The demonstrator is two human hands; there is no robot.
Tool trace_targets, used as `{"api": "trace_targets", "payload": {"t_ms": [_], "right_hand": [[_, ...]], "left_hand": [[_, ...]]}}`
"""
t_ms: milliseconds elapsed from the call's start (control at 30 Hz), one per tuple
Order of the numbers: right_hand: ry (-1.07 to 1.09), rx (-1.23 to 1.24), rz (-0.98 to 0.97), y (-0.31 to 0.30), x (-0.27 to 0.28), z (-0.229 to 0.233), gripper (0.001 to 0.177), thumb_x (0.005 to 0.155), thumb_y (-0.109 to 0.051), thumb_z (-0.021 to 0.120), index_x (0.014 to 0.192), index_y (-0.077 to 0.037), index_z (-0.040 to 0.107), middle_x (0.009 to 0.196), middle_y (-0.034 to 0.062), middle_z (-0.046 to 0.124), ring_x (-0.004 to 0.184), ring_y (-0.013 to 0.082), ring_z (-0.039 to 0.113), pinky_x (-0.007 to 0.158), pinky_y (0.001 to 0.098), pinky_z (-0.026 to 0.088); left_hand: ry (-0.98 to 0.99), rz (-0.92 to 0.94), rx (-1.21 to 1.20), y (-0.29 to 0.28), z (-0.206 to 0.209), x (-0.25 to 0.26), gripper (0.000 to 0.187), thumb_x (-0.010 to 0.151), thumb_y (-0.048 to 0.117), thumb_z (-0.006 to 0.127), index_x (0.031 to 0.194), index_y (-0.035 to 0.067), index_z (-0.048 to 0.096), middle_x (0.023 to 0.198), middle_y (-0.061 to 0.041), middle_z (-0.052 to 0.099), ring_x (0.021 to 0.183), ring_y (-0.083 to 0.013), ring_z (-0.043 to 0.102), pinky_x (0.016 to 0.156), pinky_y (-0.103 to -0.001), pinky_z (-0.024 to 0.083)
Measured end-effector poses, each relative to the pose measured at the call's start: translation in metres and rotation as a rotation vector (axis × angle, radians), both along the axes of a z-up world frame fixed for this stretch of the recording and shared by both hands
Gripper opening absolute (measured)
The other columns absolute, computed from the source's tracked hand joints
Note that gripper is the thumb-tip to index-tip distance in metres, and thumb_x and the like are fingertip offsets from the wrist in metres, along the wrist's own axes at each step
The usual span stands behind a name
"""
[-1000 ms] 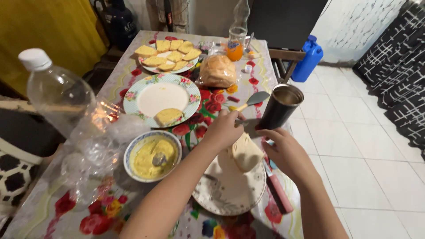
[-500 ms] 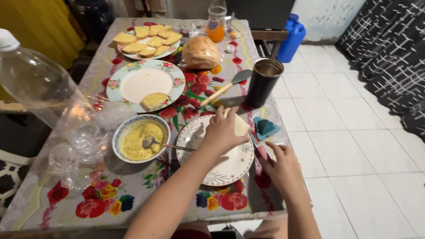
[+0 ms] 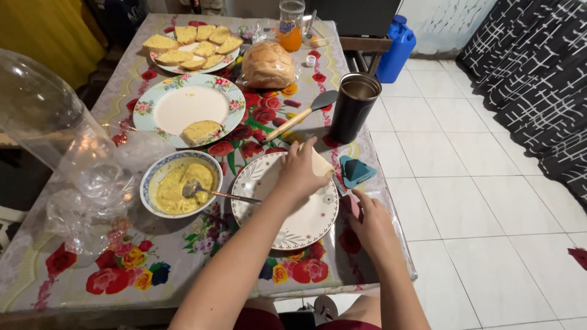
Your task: Spreading a yellow egg or butter-based spread onto slices of bread.
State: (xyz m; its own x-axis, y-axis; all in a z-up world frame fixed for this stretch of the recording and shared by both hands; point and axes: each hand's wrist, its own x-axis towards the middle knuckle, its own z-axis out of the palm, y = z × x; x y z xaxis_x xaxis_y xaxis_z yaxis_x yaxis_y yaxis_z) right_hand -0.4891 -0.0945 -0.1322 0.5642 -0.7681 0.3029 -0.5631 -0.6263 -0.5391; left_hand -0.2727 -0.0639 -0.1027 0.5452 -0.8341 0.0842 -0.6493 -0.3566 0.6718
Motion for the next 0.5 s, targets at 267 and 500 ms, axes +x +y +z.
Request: {"api": "trace_targets", "payload": {"t_ms": [267, 500], "right_hand": [[-0.035, -0.008, 0.015, -0.003, 0.0, -0.008, 0.056, 0.08, -0.008, 0.073, 0.135, -0.012, 0.062, 0.109, 0.0191, 0.069, 0.102, 0.0387, 0.065, 0.09, 0.0456, 0.051], [-0.107, 0.051, -0.07, 0.006, -0.001, -0.003, 0.053, 0.084, -0.009, 0.067, 0.136, -0.01, 0.06, 0.117, 0.0229, 0.062, 0.107, 0.0396, 0.064, 0.092, 0.0444, 0.051]], "left_hand": [[0.106, 0.004, -0.258, -0.007, -0.028, 0.023, 0.092, 0.067, 0.032, 0.083, 0.149, 0.021, 0.044, 0.149, -0.019, 0.047, 0.139, -0.039, 0.045, 0.116, -0.046, 0.039], [0.03, -0.018, -0.395, 0.0, -0.025, 0.018, 0.079, 0.066, 0.029, 0.085, 0.138, 0.016, 0.056, 0.138, -0.019, 0.049, 0.127, -0.0371, 0.052, 0.11, -0.044, 0.043]]}}
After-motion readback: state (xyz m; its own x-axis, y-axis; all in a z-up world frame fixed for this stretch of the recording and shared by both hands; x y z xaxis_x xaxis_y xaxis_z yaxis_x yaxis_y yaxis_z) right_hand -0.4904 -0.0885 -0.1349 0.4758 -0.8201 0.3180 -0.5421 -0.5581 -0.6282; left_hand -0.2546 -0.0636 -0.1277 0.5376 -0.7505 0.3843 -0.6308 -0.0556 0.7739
